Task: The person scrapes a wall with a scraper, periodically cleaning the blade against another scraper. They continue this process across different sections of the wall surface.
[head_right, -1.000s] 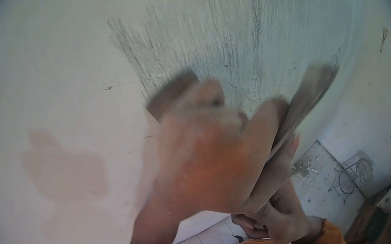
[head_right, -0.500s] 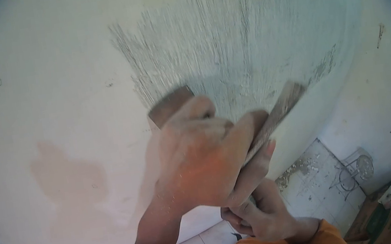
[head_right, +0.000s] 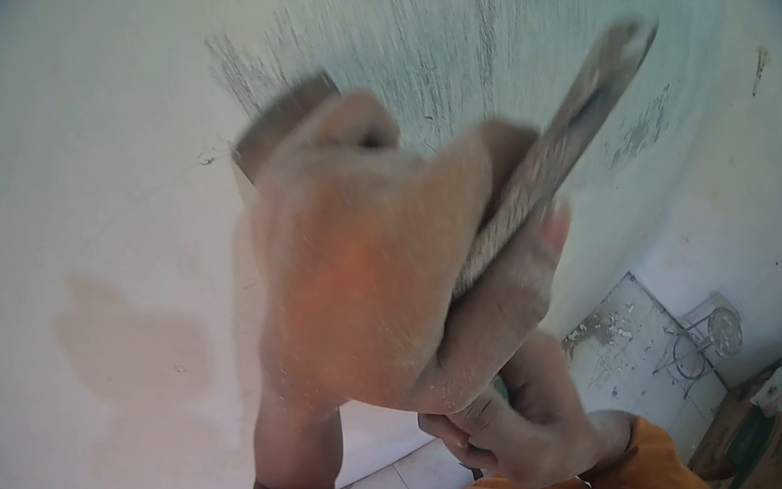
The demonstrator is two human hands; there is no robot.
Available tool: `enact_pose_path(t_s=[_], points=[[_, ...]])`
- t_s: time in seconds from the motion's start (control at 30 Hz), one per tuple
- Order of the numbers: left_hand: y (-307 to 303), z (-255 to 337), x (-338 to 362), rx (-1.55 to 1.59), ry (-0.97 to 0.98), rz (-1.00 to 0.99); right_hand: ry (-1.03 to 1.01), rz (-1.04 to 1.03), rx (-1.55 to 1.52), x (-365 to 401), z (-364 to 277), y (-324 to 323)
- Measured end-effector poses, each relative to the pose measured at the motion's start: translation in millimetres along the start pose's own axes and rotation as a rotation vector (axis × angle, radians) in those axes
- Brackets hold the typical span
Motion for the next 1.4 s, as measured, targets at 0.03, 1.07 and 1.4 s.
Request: enact_pose_path(t_s=[0.03,1.07,1.4], points=[[4,0,6,0.003,-0.009,-0.031,0.022,-0.013,0.002,3,11,-4],[32,-3,47,0.000,-0.046,-0.094,-0.012,0.005,0.050,9,58,-25],[38,-7,52,-0.009,-0.132,-0.161,0.012,-0.049,0.035,6,72,-35]])
Point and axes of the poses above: each hand's wrist, its own x-axis away from the middle knuckle, its own y-axis out of the palm, z = x × y, the point moved 6 cm from there along -x, towards the middle knuckle, and after that the axes turned 2 degrees about -z, right-handed, at the moved point
